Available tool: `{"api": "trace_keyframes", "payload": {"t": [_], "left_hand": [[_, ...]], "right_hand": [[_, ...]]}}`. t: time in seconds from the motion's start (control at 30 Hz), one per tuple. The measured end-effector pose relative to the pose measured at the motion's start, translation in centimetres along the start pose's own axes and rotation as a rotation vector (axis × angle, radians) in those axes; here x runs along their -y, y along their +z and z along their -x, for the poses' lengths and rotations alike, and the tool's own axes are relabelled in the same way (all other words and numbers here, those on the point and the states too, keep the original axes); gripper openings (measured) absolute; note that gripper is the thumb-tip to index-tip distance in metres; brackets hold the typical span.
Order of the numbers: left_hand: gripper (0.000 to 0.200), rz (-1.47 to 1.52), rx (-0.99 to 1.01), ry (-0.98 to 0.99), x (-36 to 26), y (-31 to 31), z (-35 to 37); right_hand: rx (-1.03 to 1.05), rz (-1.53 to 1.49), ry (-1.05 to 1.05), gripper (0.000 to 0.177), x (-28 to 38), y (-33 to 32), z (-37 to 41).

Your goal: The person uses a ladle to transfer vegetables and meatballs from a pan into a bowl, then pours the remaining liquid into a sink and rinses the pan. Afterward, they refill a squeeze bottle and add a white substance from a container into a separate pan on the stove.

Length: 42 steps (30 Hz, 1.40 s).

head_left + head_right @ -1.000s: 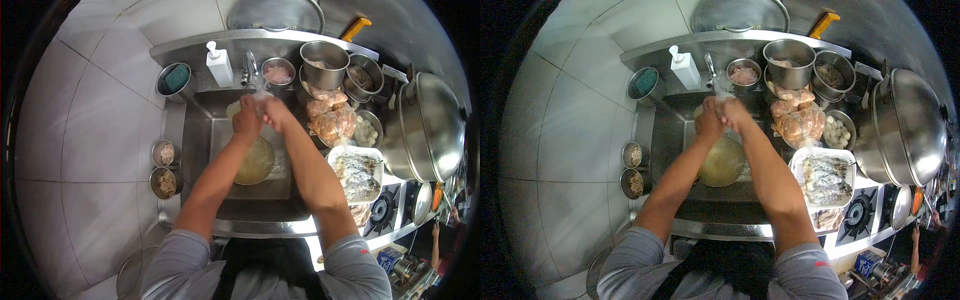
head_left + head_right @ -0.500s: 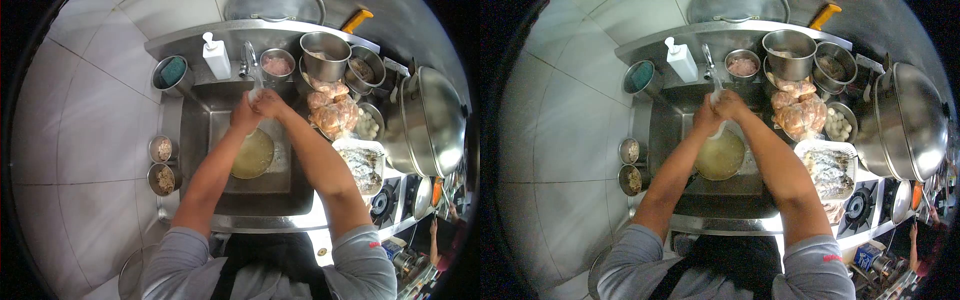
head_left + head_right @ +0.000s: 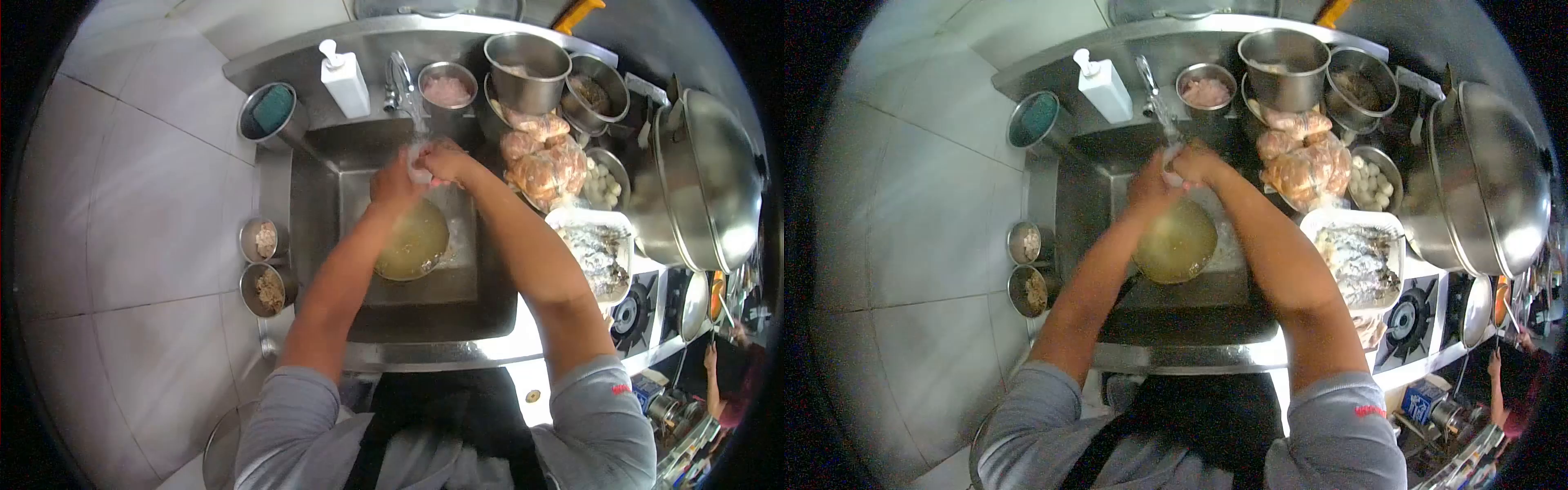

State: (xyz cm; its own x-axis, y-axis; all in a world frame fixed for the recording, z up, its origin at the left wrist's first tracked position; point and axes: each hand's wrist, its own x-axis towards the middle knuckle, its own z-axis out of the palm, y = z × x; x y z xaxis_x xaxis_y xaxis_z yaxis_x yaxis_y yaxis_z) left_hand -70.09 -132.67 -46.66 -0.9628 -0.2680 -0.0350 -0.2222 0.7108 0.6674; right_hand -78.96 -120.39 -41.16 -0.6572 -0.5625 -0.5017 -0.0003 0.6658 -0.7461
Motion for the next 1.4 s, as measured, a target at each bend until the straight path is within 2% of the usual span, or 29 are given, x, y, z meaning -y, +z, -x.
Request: {"api": "trace_keyframes", "payload": {"t": [0.03,0.1,0.13,0.17,0.23,0.27,0.3,0.37,0.43,0.5,0.53,0.57,0.6,0.63,0.67,0.7,0.73,0.77,0.8,0.93,0.97,1.0,1.03,1.1,1.17,1.23,1.3,1.33,1.4], "left_hand": [[0.074,0.003,0.015,-0.009,0.4,-0.2,-0.1],[0.067,0.26,0.052,0.085,0.7,-1.0,-1.4],[0.061,0.195,0.066,0.127,-0.4,-1.8,-0.9],[0.061,0.195,0.064,0.124,0.5,-0.7,-1.2],[0.058,0.404,0.101,0.007,2.7,1.4,-0.7],[0.059,0.515,0.405,-0.398,-0.1,-1.4,-0.2],[0.059,0.516,0.391,-0.381,0.1,-1.2,0.3],[0.064,0.593,0.416,-0.07,1.5,0.0,1.2],[0.069,0.5,0.475,-0.082,1.4,-1.3,0.9],[0.056,0.393,0.753,-0.326,-1.1,-5.9,0.6],[0.059,0.465,0.75,-0.302,3.7,-4.4,-1.6],[0.062,0.564,0.593,-0.316,3.8,-4.8,-3.2],[0.064,0.658,0.442,-0.327,3.6,-5.0,-4.6],[0.066,0.743,0.326,-0.478,2.8,-5.2,-6.4],[0.068,0.824,0.217,-0.627,1.7,-5.2,-7.8],[0.066,0.774,0.226,-0.65,0.3,-5.3,-8.8],[0.069,0.902,0.149,-0.591,2.5,-2.7,-10.6],[0.057,1.054,0.374,-0.437,9.4,0.6,-14.6],[0.054,1.057,0.391,-0.422,10.8,2.4,-16.9],[0.047,0.975,0.228,-0.561,10.1,4.3,-18.8],[0.046,0.957,0.151,-0.622,9.6,4.4,-19.0],[0.043,0.903,0.199,-0.606,9.9,4.3,-20.2],[0.04,0.837,0.252,-0.567,9.4,4.3,-20.5],[0.036,0.656,0.301,-0.442,9.8,2.8,-21.1],[0.026,0.148,-0.133,0.235,15.1,5.4,-24.4],[0.044,-0.119,0.171,-0.144,10.7,2.0,-21.5],[0.063,-0.438,0.026,0.134,9.1,-0.1,-17.5],[0.063,-0.437,0.027,0.152,8.7,0.0,-17.5],[0.075,-0.765,-0.138,0.39,12.2,0.6,-19.1]], "right_hand": [[0.008,-0.006,0.015,0.019,-1.3,1.0,0.4],[-0.52,-0.235,-0.579,0.031,-3.5,2.5,0.6],[-0.673,0.063,-0.505,0.055,-2.6,2.9,2.6],[-0.67,0.064,-0.507,0.055,-2.9,3.5,3.1],[-0.658,-0.011,-0.535,0.084,-3.9,5.4,3.7],[-0.32,-0.497,-0.493,0.099,-7.0,6.8,1.9],[-0.325,-0.488,-0.512,0.099,-7.9,6.6,1.9],[-0.312,-0.214,-0.636,0.103,-9.3,7.3,3.6],[-0.28,-0.343,-0.557,0.108,-9.1,7.7,4.1],[-0.255,-0.465,-0.473,0.113,-9.2,7.6,4.2],[-0.274,-0.39,-0.32,0.116,-10.1,7.6,3.7],[-0.291,-0.322,-0.157,0.119,-11.4,8.2,3.4],[-0.303,-0.329,-0.144,0.119,-13.7,10.0,2.6],[-0.212,-0.497,-0.076,0.097,-16.6,11.8,1.4],[-0.039,-0.635,0.017,0.078,-16.9,11.6,2.5],[0.124,-0.749,0.132,0.062,-17.2,11.3,3.5],[0.352,-0.842,0.269,0.05,-15.1,10.1,5.7],[0.368,-1.071,0.069,0.058,-22.4,16.2,0.8],[0.353,-1.28,0.077,0.043,-18.4,13.1,6.7],[0.158,-1.668,0.132,0.04,-17.7,15.6,7.9],[0.156,-1.657,0.179,0.046,-16.5,14.8,8.6],[0.154,-1.646,0.226,0.052,-15.2,14.0,9.3],[0.278,-1.71,0.187,0.055,-15.7,13.7,8.6],[0.312,-1.726,0.123,0.061,-12.0,11.3,11.3],[0.295,-1.772,-0.028,0.069,-8.3,8.5,14.1],[0.277,-1.786,-0.134,0.072,-5.0,6.5,17.0],[0.272,-1.8,-0.233,0.075,-4.6,6.0,18.5],[0.276,-1.783,-0.222,0.077,-4.9,6.4,18.7],[0.303,-1.77,-0.201,0.073,-6.8,8.9,17.6]]}}
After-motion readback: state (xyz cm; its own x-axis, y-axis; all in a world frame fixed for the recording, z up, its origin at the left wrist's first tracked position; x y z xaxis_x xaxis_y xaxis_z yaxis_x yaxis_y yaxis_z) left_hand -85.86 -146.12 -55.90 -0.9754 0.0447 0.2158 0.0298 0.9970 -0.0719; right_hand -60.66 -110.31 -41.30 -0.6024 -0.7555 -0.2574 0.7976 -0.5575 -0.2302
